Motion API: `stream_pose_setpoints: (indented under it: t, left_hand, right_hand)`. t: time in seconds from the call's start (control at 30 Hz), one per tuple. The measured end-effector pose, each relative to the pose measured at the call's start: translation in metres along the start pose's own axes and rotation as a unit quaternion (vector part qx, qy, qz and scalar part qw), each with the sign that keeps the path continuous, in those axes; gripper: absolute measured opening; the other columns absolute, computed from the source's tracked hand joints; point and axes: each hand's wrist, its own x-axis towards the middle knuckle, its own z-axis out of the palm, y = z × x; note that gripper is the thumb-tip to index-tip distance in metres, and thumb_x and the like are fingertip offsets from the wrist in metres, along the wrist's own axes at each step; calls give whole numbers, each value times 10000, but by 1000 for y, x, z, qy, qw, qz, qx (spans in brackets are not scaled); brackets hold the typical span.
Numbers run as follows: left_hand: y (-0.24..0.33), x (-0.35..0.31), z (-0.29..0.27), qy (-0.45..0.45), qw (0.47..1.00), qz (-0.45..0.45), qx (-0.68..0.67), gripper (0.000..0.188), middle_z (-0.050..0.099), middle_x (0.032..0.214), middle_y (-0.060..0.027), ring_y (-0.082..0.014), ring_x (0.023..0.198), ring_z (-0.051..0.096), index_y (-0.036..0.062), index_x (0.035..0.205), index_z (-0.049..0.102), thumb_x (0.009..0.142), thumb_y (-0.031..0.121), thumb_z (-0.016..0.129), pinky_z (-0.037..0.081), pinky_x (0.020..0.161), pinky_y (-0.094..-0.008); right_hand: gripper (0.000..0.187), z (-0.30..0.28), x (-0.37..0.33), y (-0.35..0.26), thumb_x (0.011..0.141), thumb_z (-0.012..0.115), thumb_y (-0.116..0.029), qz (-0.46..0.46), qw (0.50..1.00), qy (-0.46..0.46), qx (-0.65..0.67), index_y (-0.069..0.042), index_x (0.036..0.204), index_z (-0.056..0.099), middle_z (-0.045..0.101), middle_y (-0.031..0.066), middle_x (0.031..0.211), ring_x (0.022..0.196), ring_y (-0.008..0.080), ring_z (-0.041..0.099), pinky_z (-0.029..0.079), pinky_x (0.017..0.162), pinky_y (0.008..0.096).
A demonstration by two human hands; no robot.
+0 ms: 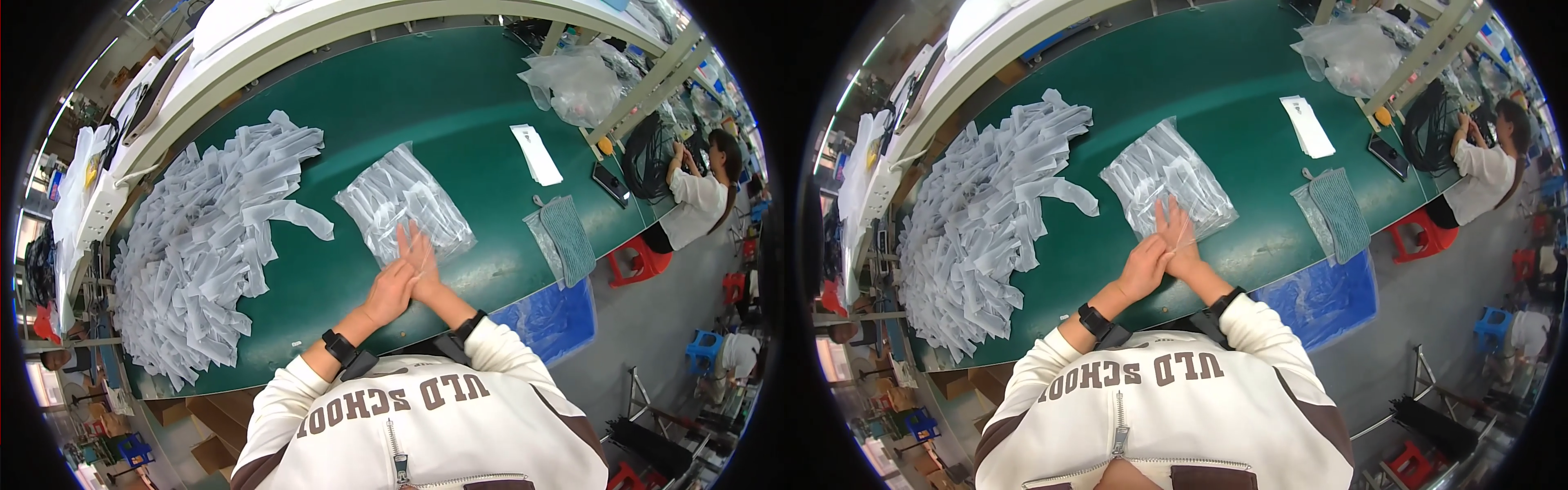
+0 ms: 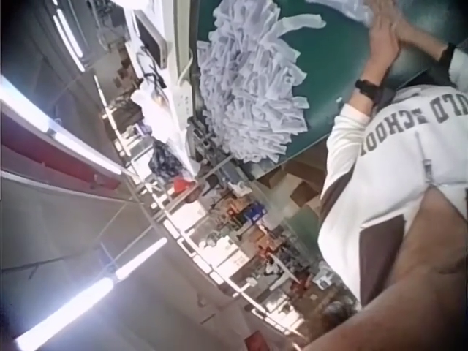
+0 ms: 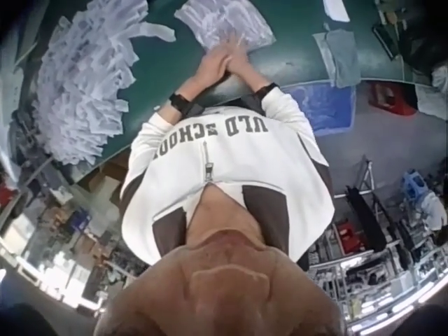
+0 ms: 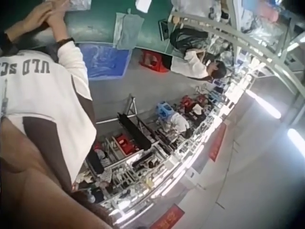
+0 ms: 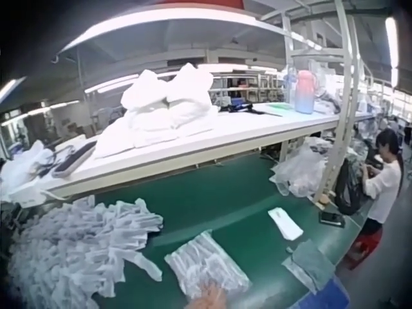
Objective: The person gathers small white pouches from a pile, stacks them together, and places the stack into a clear plastic bag. This process is repeated until the bag is filled and set aside to start a new one.
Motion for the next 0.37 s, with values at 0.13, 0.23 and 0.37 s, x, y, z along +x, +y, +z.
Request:
stream_pose_setpoints:
  t: [0.13, 0.23, 0.37]
  left_hand:
    - [-5, 5, -11, 7, 1000, -20, 0, 93, 530, 867, -187, -400, 821, 547, -11, 883, 525, 886, 36, 605, 470, 738, -436]
    - [-13, 2, -3, -31, 998, -10, -49, 91, 535, 870, -188, -400, 819, 550, -3, 896, 526, 894, 46, 603, 469, 741, -434]
    - [-23, 0, 6, -93, 993, -19, -67, 99, 557, 877, -176, -379, 845, 570, 18, 905, 536, 899, 77, 615, 467, 754, -455]
  right_hand:
    - [607, -73, -13, 8, 880, 642, -190, -57, 994, -18, 86, 22, 1412, 442, 499, 261, 1341, 1231, 413, 495, 428, 967, 515]
    - [636, -65, -20, 33, 845, 701, -213, 150, 957, -151, 195, 19, 1392, 473, 509, 265, 1360, 1246, 406, 506, 411, 1009, 508]
    - [693, -18, 3, 42, 819, 770, -322, 288, 910, -284, 95, -62, 1400, 494, 487, 214, 1434, 1303, 405, 482, 361, 1107, 489]
